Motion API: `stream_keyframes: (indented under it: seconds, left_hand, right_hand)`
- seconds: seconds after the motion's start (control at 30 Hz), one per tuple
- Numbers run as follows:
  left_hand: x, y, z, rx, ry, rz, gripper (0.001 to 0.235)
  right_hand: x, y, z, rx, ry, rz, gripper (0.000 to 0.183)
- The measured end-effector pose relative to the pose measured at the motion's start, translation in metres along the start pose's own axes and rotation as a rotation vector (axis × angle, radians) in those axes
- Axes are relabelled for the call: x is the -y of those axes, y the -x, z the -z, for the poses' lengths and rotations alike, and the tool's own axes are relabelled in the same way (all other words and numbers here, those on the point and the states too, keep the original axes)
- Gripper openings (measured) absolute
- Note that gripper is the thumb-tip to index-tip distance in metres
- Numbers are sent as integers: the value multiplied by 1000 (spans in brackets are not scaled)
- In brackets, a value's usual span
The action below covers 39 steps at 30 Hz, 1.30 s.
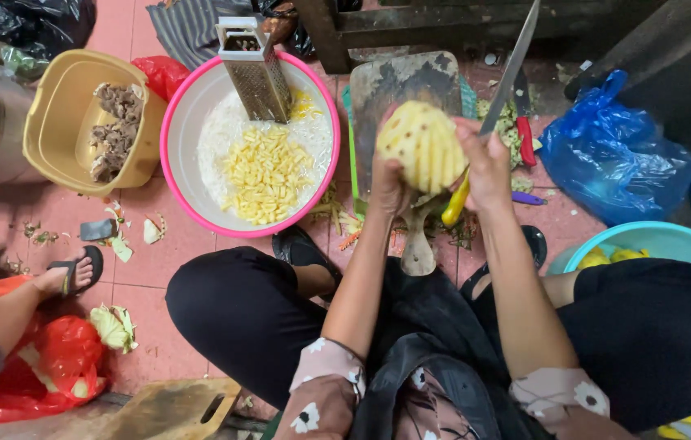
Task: Peel a pineapple using a knife.
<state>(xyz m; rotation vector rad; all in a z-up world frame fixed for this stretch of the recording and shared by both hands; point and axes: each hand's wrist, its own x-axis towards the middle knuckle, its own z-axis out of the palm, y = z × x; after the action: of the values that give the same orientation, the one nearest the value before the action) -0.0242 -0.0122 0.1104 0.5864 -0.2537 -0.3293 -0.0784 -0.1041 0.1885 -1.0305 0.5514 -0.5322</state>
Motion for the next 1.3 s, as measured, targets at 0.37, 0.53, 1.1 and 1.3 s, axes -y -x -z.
stream_keyframes:
  seconds: [0.37,0.53,1.1,1.3]
  left_hand:
    - [38,57,107,-54,519,173,103]
    - [19,57,116,-120,483,121,99]
    - [13,40,116,-392,276,75,79]
    - [29,33,107,-451,214,92,74]
  right_hand:
    - [51,73,24,150,499,119,35]
    - [67,97,43,95,521,68,30]
    - [30,100,39,152,767,110,44]
    - [-64,57,27,25,106,-255,67]
